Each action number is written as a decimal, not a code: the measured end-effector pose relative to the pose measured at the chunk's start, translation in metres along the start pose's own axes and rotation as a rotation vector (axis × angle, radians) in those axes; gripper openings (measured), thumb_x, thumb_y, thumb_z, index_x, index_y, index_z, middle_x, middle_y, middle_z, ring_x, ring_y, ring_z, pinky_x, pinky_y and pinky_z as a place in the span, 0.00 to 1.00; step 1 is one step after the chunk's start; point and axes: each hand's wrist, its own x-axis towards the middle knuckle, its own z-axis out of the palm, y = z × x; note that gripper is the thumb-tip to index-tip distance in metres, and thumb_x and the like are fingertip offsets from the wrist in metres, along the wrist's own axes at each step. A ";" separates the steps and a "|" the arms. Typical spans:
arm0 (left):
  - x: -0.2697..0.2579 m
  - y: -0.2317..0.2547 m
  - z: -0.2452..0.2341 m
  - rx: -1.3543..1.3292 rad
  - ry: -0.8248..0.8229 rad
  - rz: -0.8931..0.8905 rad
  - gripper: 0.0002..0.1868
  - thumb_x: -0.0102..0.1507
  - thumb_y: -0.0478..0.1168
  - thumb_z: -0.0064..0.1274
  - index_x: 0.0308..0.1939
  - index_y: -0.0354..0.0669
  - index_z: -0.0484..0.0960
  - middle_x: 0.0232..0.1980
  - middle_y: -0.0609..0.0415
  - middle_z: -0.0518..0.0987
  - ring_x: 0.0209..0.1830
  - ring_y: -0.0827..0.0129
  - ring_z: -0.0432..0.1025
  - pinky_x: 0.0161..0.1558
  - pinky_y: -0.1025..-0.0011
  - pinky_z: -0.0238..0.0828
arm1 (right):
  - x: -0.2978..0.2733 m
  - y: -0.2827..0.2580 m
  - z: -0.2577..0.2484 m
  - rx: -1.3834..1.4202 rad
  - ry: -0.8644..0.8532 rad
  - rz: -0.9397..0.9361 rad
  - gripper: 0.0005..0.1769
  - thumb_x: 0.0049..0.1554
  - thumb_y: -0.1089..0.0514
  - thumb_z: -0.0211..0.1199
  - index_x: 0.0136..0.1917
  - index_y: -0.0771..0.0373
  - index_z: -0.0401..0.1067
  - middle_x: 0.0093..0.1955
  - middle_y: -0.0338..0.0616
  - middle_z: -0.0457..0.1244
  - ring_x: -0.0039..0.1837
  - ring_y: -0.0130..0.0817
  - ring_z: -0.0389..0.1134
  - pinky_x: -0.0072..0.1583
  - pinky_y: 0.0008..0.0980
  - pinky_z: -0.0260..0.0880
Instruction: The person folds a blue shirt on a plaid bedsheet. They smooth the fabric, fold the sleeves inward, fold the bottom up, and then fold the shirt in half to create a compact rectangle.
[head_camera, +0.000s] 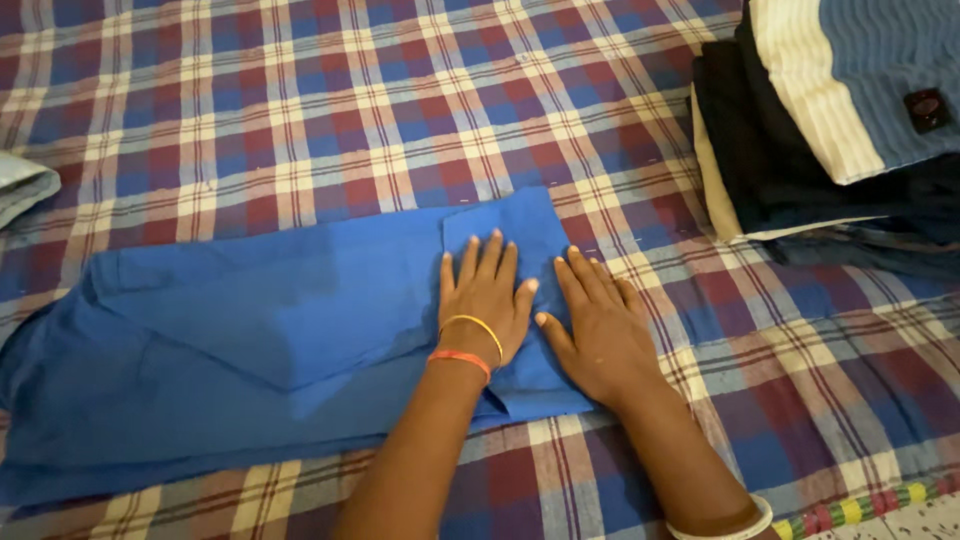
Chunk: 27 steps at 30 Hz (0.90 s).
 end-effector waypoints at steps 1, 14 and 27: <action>0.004 0.003 -0.002 -0.051 0.082 0.059 0.33 0.71 0.57 0.32 0.77 0.48 0.60 0.82 0.53 0.52 0.82 0.55 0.43 0.77 0.48 0.32 | -0.001 0.000 0.001 -0.011 0.009 -0.009 0.40 0.58 0.43 0.56 0.78 0.62 0.54 0.82 0.50 0.47 0.80 0.47 0.47 0.76 0.50 0.42; 0.073 0.001 0.025 -0.098 -0.019 0.117 0.36 0.70 0.60 0.29 0.80 0.53 0.49 0.84 0.61 0.47 0.83 0.61 0.39 0.78 0.52 0.30 | 0.004 -0.001 0.007 -0.112 -0.022 0.073 0.42 0.60 0.38 0.52 0.79 0.63 0.51 0.82 0.52 0.47 0.81 0.46 0.45 0.75 0.55 0.39; -0.008 -0.045 0.008 -0.598 0.419 0.254 0.09 0.57 0.28 0.54 0.36 0.45 0.86 0.41 0.50 0.84 0.46 0.51 0.76 0.49 0.58 0.74 | 0.004 0.004 0.005 0.098 0.253 0.002 0.24 0.59 0.53 0.62 0.67 0.59 0.71 0.71 0.54 0.61 0.72 0.52 0.59 0.71 0.55 0.52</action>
